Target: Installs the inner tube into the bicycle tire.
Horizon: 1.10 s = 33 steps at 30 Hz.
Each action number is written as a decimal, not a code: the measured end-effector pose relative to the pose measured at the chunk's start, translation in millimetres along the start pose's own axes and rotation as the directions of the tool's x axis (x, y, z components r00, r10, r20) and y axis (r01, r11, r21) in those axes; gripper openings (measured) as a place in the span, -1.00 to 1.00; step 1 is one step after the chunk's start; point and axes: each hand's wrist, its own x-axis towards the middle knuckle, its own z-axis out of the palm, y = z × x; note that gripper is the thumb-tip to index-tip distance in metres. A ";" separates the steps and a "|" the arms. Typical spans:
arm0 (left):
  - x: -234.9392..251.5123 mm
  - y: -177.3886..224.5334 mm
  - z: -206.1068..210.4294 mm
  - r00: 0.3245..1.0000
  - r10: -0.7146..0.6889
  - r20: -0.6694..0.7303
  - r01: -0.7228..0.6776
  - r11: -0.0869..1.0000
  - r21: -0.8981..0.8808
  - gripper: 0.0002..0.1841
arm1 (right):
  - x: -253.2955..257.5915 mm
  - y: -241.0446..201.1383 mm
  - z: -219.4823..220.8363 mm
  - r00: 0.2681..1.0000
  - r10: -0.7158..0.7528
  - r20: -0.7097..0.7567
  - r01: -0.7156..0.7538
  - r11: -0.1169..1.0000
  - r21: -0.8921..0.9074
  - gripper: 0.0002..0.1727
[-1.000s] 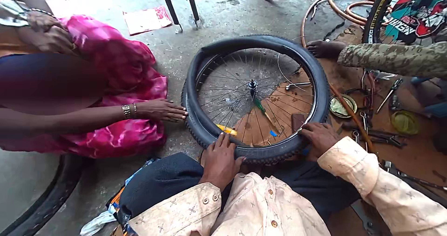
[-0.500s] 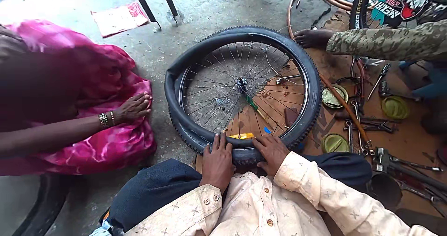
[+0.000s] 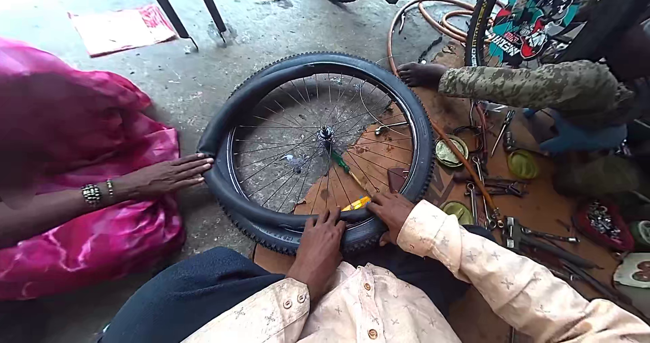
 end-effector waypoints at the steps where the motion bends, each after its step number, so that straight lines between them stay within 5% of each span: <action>1: 3.2 -1.4 -1.9 1.000 0.010 0.004 -0.010 1.000 0.012 -0.26 | 3.6 -2.7 2.8 1.000 0.004 0.001 -0.004 1.000 -0.013 0.05; 5: 4.4 -6.6 -1.3 0.997 0.046 -0.057 -0.048 0.998 -0.027 -0.30 | 23.1 -4.0 15.3 0.999 -0.013 0.031 0.015 0.999 -0.044 -0.03; 10: 1.6 -5.1 -5.7 0.998 0.054 0.024 -0.054 0.999 0.004 -0.40 | 29.3 -25.0 -6.3 0.948 0.032 0.316 -0.013 0.998 -0.061 -0.31; 13: 0.9 -4.1 -8.3 0.997 0.016 0.073 -0.017 1.000 0.021 -0.40 | 29.0 -30.4 -11.9 0.942 0.012 0.335 0.011 0.998 -0.065 -0.50; 23: 2.0 -13.7 5.3 0.991 0.135 -0.004 -0.135 0.987 -0.085 -0.34 | 9.9 -20.3 21.1 0.992 -0.122 -0.041 0.127 0.983 0.133 -0.17; 26: -6.6 -8.3 11.5 0.969 0.160 -0.186 -0.200 0.955 -0.217 -0.36 | 5.1 -13.6 28.3 0.982 -0.140 -0.128 0.151 0.985 0.088 -0.18; 29: -22.4 -8.3 2.0 0.939 0.036 -0.343 -0.166 0.920 -0.355 -0.51 | -1.3 16.8 28.2 0.978 -0.133 -0.163 0.132 0.991 -0.014 -0.22; 33: -52.2 -33.3 -3.1 0.884 -0.316 -0.345 0.224 0.934 -0.279 -0.63 | -19.6 54.4 12.3 0.980 0.003 -0.199 -0.011 0.999 -0.042 -0.22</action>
